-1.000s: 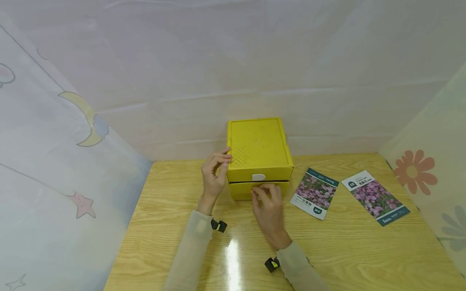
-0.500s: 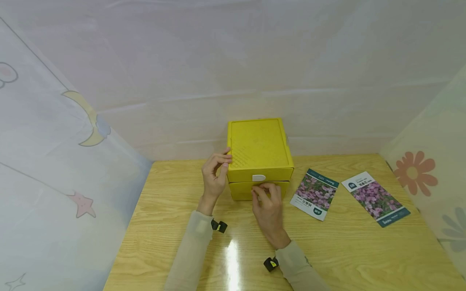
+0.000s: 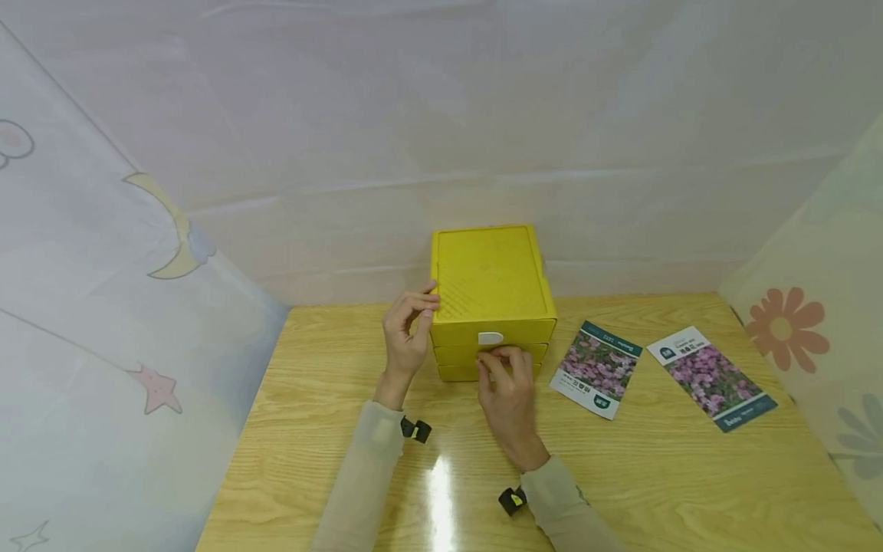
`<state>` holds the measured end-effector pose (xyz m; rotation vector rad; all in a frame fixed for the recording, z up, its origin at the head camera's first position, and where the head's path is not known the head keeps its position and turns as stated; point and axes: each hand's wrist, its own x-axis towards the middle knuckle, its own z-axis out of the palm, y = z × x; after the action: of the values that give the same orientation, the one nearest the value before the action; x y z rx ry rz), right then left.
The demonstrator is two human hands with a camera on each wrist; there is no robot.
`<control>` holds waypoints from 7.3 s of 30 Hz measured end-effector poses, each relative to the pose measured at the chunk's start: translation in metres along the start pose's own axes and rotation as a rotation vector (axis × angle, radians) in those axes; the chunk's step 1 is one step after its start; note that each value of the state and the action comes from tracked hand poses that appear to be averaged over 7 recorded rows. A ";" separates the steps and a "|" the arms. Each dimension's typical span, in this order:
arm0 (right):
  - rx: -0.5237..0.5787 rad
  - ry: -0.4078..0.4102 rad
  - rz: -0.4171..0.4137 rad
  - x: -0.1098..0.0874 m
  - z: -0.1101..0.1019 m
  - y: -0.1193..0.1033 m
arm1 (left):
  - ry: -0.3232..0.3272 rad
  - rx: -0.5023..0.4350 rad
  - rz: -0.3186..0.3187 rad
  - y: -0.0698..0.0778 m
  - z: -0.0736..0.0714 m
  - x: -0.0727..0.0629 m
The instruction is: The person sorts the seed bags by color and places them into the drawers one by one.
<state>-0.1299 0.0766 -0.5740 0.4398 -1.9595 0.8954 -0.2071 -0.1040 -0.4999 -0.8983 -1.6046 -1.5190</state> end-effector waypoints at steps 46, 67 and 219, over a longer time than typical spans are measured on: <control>0.428 -0.203 0.930 -0.025 -0.018 -0.010 | 0.003 -0.011 -0.023 0.000 0.000 0.000; 0.816 -0.041 1.316 -0.029 -0.002 -0.009 | 0.012 0.015 -0.012 0.001 0.002 0.000; 0.848 0.026 1.413 -0.067 -0.054 -0.050 | 0.038 0.002 -0.007 0.002 0.004 -0.001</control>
<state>-0.0320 0.0802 -0.5931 -0.6546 -1.5776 2.5840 -0.2045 -0.0999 -0.4999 -0.8589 -1.5835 -1.5303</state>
